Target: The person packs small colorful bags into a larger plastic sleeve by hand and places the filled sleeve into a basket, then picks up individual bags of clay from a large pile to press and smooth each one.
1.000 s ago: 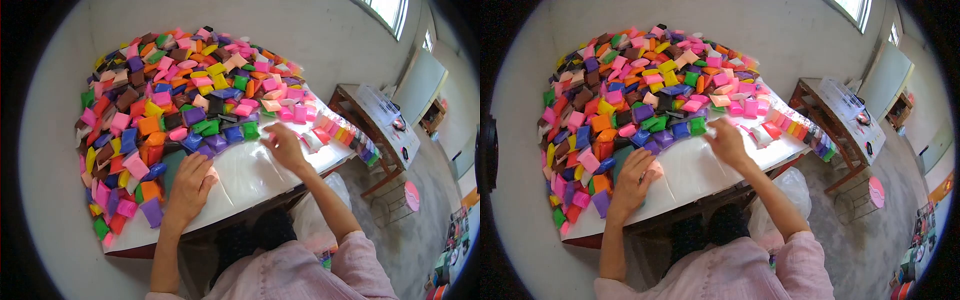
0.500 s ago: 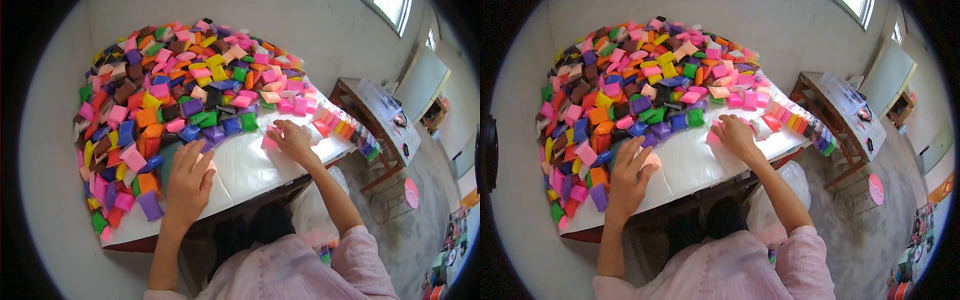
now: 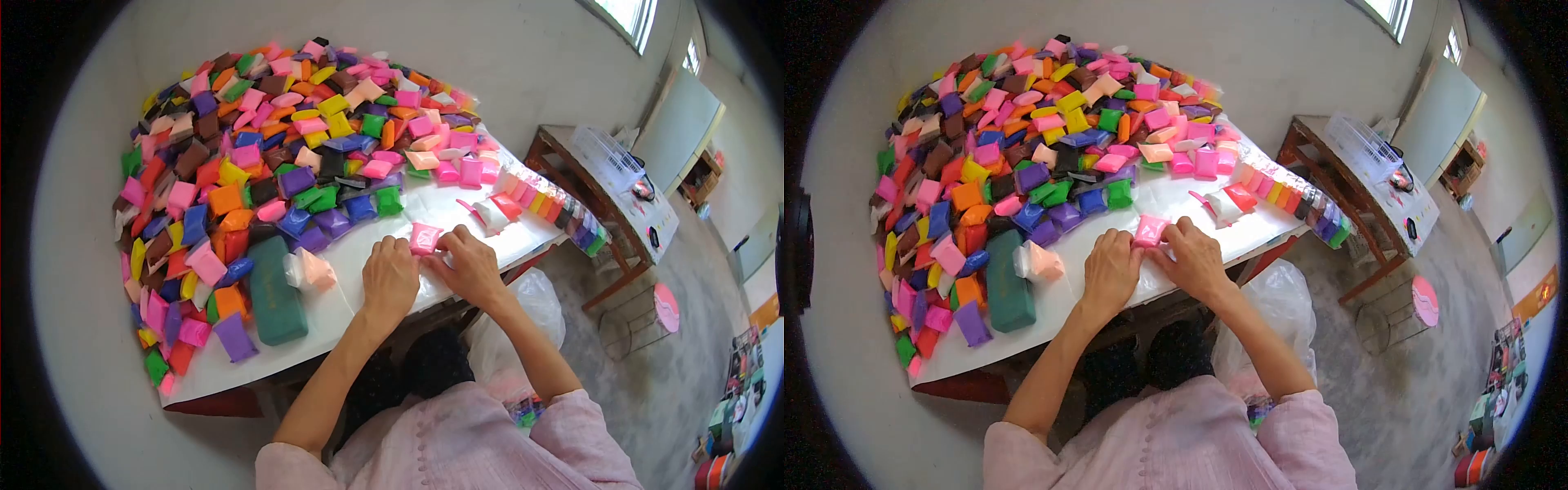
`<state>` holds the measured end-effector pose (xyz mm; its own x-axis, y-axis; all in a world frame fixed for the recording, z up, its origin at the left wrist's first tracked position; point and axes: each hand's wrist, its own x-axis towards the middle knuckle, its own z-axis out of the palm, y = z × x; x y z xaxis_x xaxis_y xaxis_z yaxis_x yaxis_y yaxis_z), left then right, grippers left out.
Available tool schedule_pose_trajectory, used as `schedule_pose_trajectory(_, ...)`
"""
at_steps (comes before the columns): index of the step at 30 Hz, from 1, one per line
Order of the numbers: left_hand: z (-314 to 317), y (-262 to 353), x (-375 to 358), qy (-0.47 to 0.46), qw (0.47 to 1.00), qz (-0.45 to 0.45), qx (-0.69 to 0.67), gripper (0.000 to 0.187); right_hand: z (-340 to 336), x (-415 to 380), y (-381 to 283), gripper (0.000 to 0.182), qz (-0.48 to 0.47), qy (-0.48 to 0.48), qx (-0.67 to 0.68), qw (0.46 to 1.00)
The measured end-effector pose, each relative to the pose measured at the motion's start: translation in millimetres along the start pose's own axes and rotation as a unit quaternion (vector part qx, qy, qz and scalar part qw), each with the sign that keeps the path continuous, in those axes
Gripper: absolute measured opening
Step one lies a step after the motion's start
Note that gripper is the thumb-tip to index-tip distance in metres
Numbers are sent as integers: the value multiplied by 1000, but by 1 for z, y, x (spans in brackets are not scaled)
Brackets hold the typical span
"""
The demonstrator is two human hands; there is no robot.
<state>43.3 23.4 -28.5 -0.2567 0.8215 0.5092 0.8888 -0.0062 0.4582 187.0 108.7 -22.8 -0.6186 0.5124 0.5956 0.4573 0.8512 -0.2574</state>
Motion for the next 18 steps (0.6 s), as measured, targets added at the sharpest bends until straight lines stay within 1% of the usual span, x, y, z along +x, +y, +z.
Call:
schedule_pose_trajectory(3,6,-5,3,16,1000,2,-5,14,11,0,4,22,13,6,1,1000)
schedule_pose_trajectory(6,6,-5,1,19,1000,20,3,9,14,-1,7,17,-25,23,0,999)
schedule_pose_trajectory(7,8,-6,1,25,999,22,3,10,14,-1,9,16,-39,28,4,999)
schedule_pose_trajectory(10,10,-7,2,40,999,21,8,13,12,0,9,13,-43,-2,-13,999)
schedule_pose_trajectory(15,7,-3,1,44,999,6,4,12,8,2,9,15,-39,1,29,999)
schedule_pose_trajectory(18,0,-6,0,20,998,5,-66,11,4,0,8,17,-27,-10,50,998)
